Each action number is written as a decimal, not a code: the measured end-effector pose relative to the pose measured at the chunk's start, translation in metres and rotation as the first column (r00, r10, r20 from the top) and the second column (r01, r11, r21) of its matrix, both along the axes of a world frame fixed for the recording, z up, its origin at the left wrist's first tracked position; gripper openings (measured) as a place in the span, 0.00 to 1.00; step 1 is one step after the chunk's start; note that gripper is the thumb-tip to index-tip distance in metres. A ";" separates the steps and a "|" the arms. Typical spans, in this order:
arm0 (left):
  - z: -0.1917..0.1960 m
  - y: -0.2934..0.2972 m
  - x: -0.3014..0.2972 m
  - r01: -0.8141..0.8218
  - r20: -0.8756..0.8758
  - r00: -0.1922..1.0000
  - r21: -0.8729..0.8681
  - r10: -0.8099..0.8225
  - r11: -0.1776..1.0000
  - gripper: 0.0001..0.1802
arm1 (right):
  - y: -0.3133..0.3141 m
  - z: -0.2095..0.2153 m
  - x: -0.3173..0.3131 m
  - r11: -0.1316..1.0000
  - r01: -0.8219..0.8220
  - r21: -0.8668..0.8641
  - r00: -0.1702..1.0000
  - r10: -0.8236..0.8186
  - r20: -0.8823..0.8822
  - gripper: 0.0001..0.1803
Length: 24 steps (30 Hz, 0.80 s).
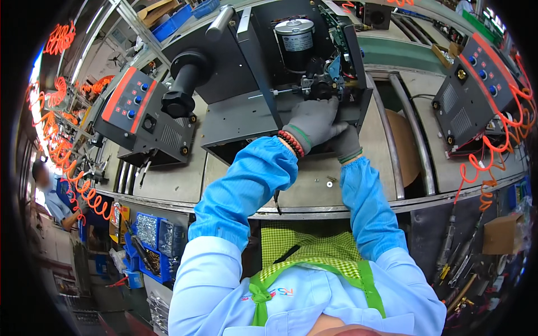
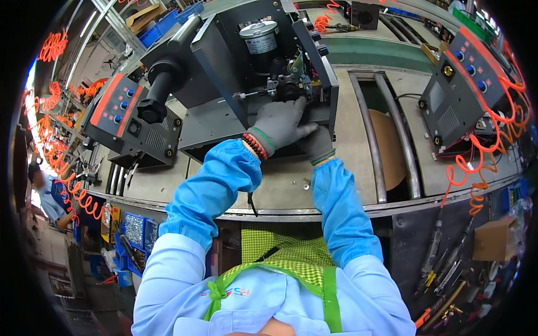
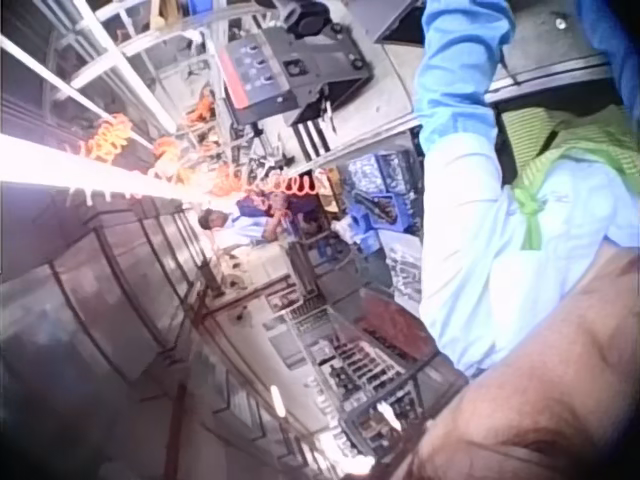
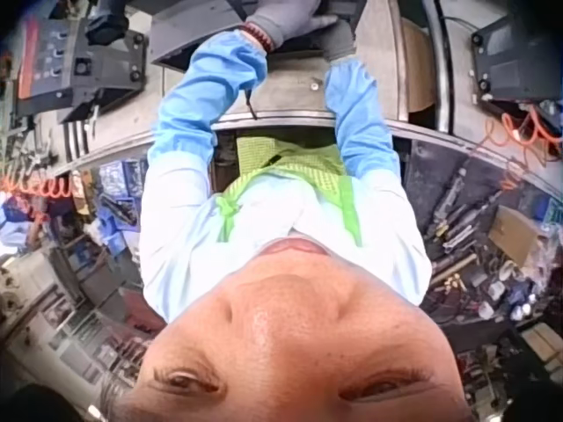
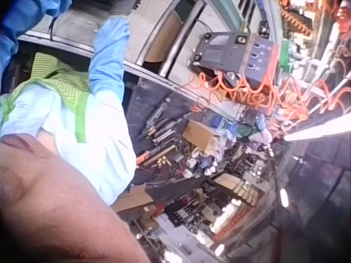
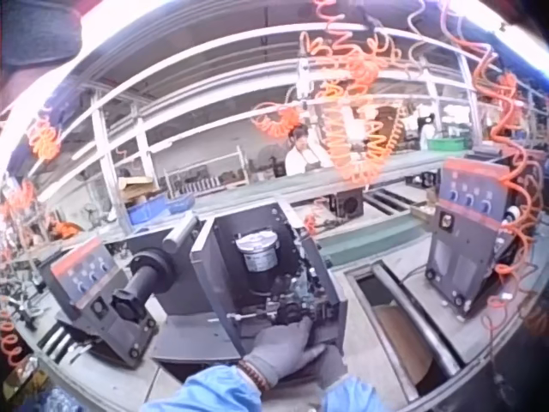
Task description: The person assembles an electronic device on a workbench, using a pneumatic screwdriver to secure components and a screwdriver to adjust internal parts. They handle various small parts and tools, including pliers and a screwdriver, while working on the device's internal mechanisms.
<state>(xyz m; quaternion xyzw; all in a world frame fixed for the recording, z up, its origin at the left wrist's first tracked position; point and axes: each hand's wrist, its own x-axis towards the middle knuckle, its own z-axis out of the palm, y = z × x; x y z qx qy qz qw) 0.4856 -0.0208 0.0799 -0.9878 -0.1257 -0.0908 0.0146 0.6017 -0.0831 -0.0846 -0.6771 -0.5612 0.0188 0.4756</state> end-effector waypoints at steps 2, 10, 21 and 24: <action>-0.002 0.001 0.001 0.017 0.028 0.999 0.026 -0.018 1.000 0.36 | 0.001 -0.007 0.013 0.992 -0.071 -0.104 0.997 0.069 -0.026 0.24; -0.003 0.000 -0.001 -0.002 -0.003 1.000 -0.017 0.002 1.000 0.36 | 0.014 -0.007 0.019 0.923 0.068 -0.378 0.929 0.079 0.361 0.20; 0.001 0.001 -0.001 0.007 0.001 1.000 -0.061 -0.007 0.998 0.33 | 0.016 -0.006 0.015 0.983 0.037 0.180 0.783 -0.140 0.606 0.25; 0.003 -0.001 -0.003 -0.015 -0.013 1.000 -0.062 0.014 0.998 0.32 | 0.010 -0.016 0.015 0.986 0.115 -0.116 0.941 -0.071 0.331 0.35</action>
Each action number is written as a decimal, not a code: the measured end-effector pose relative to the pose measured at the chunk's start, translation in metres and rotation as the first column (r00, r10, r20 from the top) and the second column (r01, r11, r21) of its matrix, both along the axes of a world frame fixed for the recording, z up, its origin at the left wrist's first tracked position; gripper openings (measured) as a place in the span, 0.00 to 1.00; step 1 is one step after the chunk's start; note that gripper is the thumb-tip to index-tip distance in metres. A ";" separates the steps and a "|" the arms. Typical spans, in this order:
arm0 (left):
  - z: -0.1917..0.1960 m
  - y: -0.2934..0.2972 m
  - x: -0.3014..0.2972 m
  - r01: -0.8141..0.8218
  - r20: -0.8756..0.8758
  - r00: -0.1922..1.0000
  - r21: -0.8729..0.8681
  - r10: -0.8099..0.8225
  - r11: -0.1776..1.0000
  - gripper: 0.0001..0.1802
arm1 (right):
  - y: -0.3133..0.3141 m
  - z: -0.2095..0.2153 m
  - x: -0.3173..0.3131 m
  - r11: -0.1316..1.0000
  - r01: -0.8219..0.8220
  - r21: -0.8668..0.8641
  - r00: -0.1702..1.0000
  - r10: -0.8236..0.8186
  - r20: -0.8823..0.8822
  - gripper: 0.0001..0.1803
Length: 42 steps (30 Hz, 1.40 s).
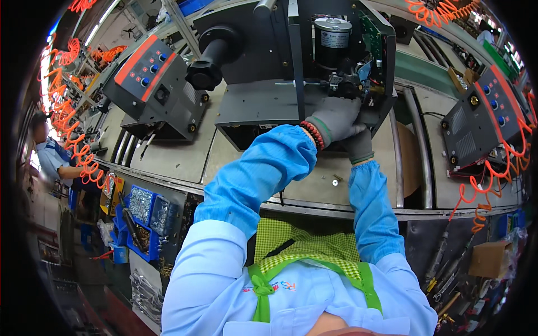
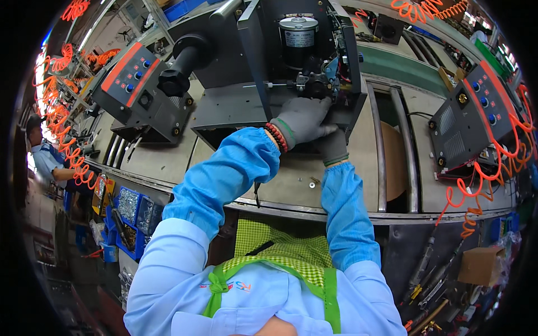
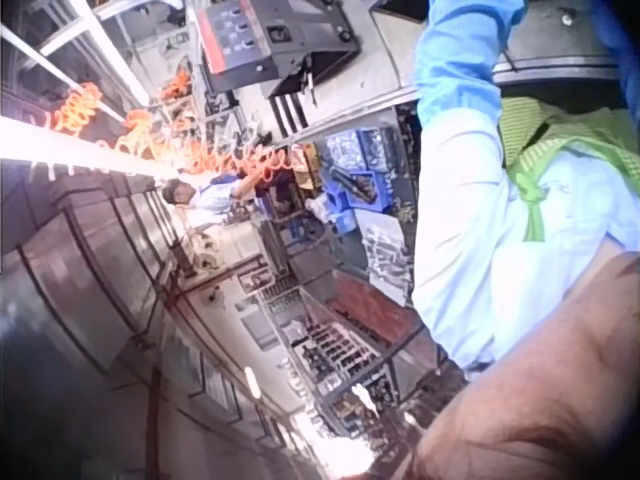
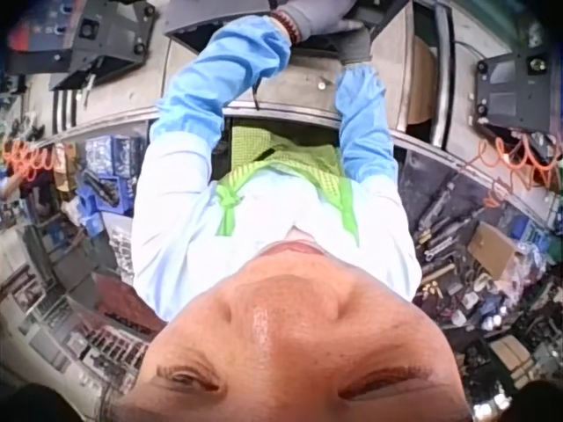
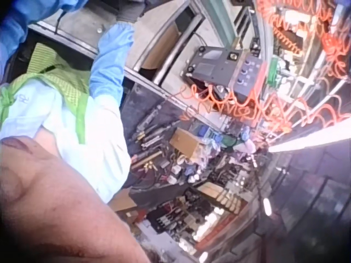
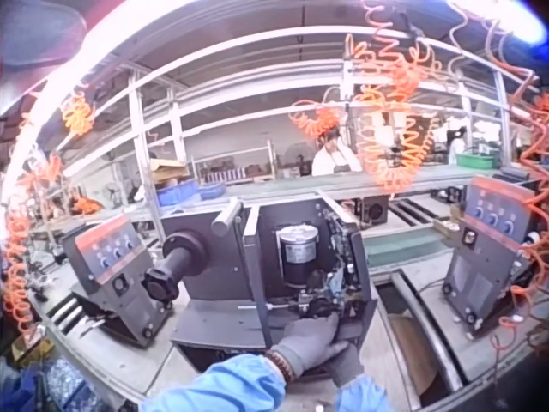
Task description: The person assembles an electronic device on a workbench, using a pneumatic screwdriver to secure components and a screwdriver to adjust internal parts. They handle various small parts and tools, including pliers and a screwdriver, while working on the device's internal mechanisms.
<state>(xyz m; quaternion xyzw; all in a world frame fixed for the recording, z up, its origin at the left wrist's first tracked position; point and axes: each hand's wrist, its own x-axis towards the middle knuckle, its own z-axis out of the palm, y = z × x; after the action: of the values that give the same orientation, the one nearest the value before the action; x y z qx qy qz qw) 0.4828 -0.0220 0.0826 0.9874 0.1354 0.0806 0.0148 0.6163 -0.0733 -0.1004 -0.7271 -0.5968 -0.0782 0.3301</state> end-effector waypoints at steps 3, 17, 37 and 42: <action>0.000 0.001 -0.002 0.005 0.017 1.000 -0.004 -0.004 1.000 0.31 | -0.002 0.000 0.007 0.985 -0.100 -0.137 0.949 0.053 -0.311 0.34; -0.004 0.003 -0.003 0.020 0.074 0.997 0.015 -0.021 1.000 0.31 | 0.010 -0.015 0.019 0.990 -0.060 -0.128 0.953 0.095 0.288 0.37; -0.011 0.002 -0.002 0.027 0.083 0.996 0.035 -0.030 0.999 0.33 | -0.010 0.007 0.005 0.998 -0.054 -0.013 0.998 0.055 0.037 0.21; -0.017 -0.004 -0.030 0.035 0.221 0.974 0.030 -0.041 0.999 0.34 | -0.084 0.006 -0.052 0.999 -0.036 -0.017 0.801 0.019 -0.599 0.18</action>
<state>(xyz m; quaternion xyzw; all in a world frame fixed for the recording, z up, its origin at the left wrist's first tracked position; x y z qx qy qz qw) 0.4529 -0.0256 0.0659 0.9748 0.1128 0.1915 0.0187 0.5646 -0.1574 -0.0940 -0.7105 -0.4737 0.1681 0.4926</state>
